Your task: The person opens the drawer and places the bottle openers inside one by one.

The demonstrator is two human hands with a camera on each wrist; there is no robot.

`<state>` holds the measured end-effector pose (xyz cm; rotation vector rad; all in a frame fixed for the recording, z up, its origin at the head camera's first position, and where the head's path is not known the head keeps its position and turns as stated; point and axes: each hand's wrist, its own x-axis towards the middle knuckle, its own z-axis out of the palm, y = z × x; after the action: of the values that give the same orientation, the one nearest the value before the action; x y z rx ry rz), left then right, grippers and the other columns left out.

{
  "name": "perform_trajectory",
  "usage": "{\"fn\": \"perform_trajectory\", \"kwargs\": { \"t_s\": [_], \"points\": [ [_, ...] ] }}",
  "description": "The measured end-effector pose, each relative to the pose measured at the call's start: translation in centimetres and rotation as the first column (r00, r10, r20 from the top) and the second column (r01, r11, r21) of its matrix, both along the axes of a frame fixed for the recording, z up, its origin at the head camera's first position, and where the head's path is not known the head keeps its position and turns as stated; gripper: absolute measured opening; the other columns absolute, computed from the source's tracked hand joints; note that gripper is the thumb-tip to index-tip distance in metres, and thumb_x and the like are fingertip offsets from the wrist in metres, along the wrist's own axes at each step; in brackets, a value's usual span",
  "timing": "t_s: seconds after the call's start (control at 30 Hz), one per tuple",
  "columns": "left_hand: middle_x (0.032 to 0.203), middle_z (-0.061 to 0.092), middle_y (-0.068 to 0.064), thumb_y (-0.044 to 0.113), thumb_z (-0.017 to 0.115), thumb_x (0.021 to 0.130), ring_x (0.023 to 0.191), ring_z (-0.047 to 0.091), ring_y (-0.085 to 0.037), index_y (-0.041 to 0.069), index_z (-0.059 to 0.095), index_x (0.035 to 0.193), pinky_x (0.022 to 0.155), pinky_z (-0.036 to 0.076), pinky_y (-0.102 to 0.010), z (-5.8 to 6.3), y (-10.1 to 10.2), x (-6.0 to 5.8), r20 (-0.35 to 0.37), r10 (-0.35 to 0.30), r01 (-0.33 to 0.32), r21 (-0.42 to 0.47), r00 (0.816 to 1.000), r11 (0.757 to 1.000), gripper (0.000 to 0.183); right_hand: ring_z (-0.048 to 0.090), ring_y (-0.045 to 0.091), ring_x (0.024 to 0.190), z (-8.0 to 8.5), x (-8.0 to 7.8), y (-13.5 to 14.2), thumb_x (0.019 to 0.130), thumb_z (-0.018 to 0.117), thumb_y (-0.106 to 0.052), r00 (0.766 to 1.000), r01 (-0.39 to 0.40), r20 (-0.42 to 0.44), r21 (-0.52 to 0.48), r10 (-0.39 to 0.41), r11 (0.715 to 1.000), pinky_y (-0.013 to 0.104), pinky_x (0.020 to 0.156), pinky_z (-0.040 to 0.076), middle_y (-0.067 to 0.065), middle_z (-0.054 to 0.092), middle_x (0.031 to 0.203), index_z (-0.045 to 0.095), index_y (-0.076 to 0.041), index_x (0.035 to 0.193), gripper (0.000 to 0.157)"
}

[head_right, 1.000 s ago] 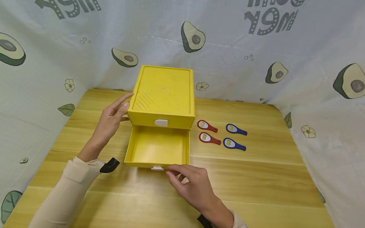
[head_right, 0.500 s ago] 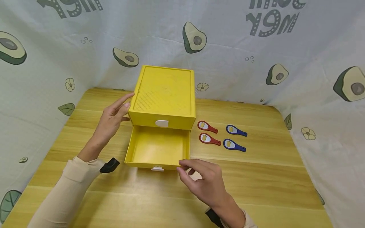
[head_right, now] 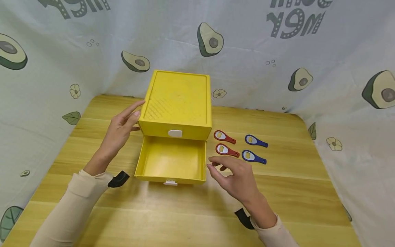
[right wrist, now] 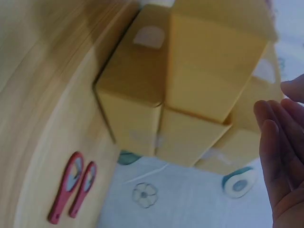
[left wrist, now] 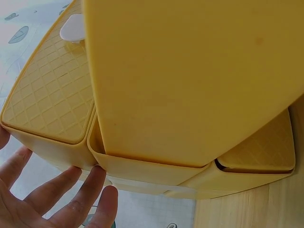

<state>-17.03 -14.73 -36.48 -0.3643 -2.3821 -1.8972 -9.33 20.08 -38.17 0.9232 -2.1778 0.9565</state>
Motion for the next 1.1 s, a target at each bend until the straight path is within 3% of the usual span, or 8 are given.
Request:
{"fn": "perform_trajectory", "kwargs": {
  "t_s": [0.07,0.2,0.33,0.47,0.6,0.77,0.9,1.1],
  "points": [
    [0.148,0.054,-0.005,0.036,0.048,0.106,0.127,0.055,-0.023,0.034,0.049,0.149,0.092,0.051,-0.054,0.0,0.0,0.0,0.000,0.000,0.000,0.002,1.000,1.000,0.043,0.068,0.012,0.058,-0.4,-0.6,0.5,0.095,0.068,-0.032,1.000,0.007,0.014,0.013,-0.007,1.000,0.018,0.055,0.053,0.007,0.076,0.078,0.079,-0.004,0.092,0.031],
    [0.148,0.053,-0.004,0.036,0.048,0.106,0.127,0.055,-0.023,0.034,0.049,0.149,0.092,0.051,-0.055,0.0,0.0,0.0,0.001,0.000,0.000,0.005,1.000,1.000,0.043,0.068,0.014,0.059,-0.9,-1.6,1.6,0.083,0.080,-0.011,0.996,0.032,0.084,0.064,-0.037,0.997,0.017,0.057,0.054,0.008,0.077,0.080,0.079,-0.003,0.092,0.013],
    [0.148,0.054,-0.005,0.037,0.048,0.106,0.125,0.056,-0.023,0.034,0.049,0.149,0.092,0.050,-0.056,0.0,0.1,0.0,0.010,0.003,-0.003,0.007,1.000,1.000,0.043,0.069,0.015,0.062,-1.4,-2.5,2.7,0.071,0.083,0.004,0.986,0.071,0.136,0.153,-0.092,0.986,0.017,0.058,0.054,0.007,0.077,0.081,0.079,-0.004,0.094,0.025],
    [0.149,0.053,-0.004,0.037,0.049,0.106,0.125,0.056,-0.024,0.034,0.048,0.149,0.092,0.050,-0.056,0.0,0.1,0.1,0.015,0.007,-0.007,0.004,1.000,1.000,0.043,0.069,0.012,0.063,-1.7,-3.7,3.6,0.073,0.085,0.000,0.977,0.064,0.181,0.272,-0.117,0.960,0.022,0.057,0.055,0.005,0.077,0.083,0.078,-0.006,0.097,0.025],
    [0.149,0.052,-0.002,0.037,0.049,0.106,0.123,0.057,-0.024,0.034,0.049,0.149,0.092,0.051,-0.055,0.1,0.1,0.1,0.017,0.009,-0.009,0.001,1.000,1.000,0.043,0.062,0.011,0.062,-2.0,-5.1,4.6,0.077,0.084,-0.005,0.959,0.023,0.250,0.403,-0.135,0.915,0.024,0.055,0.051,0.003,0.076,0.083,0.078,-0.007,0.102,0.026],
    [0.153,0.048,0.003,0.037,0.049,0.106,0.125,0.056,-0.024,0.033,0.049,0.149,0.092,0.051,-0.055,0.0,0.1,0.0,0.016,0.006,-0.006,0.002,1.000,1.000,0.043,0.057,0.016,0.066,-2.6,-6.8,5.5,0.082,0.082,-0.009,0.929,-0.055,0.341,0.511,-0.143,0.858,0.023,0.056,0.046,0.008,0.075,0.100,0.076,-0.009,0.110,0.029],
    [0.153,0.048,0.005,0.037,0.049,0.106,0.126,0.056,-0.023,0.033,0.049,0.149,0.092,0.052,-0.054,0.0,0.1,0.0,0.021,0.010,-0.010,-0.002,1.000,1.000,0.043,0.066,0.024,0.084,-3.3,-8.2,6.0,0.084,0.080,-0.009,0.912,-0.118,0.390,0.545,-0.126,0.830,0.034,0.069,0.054,0.010,0.072,0.112,0.075,-0.009,0.112,0.028],
    [0.153,0.048,0.004,0.037,0.049,0.106,0.125,0.056,-0.024,0.033,0.049,0.149,0.092,0.052,-0.053,0.1,0.0,0.0,0.019,0.015,-0.015,-0.007,1.000,1.000,0.043,0.065,0.028,0.104,-4.4,-10.0,6.3,0.086,0.080,-0.012,0.901,-0.157,0.415,0.578,-0.123,0.801,0.048,0.084,0.054,0.008,0.069,0.117,0.075,-0.013,0.109,0.024]
  ]
}}
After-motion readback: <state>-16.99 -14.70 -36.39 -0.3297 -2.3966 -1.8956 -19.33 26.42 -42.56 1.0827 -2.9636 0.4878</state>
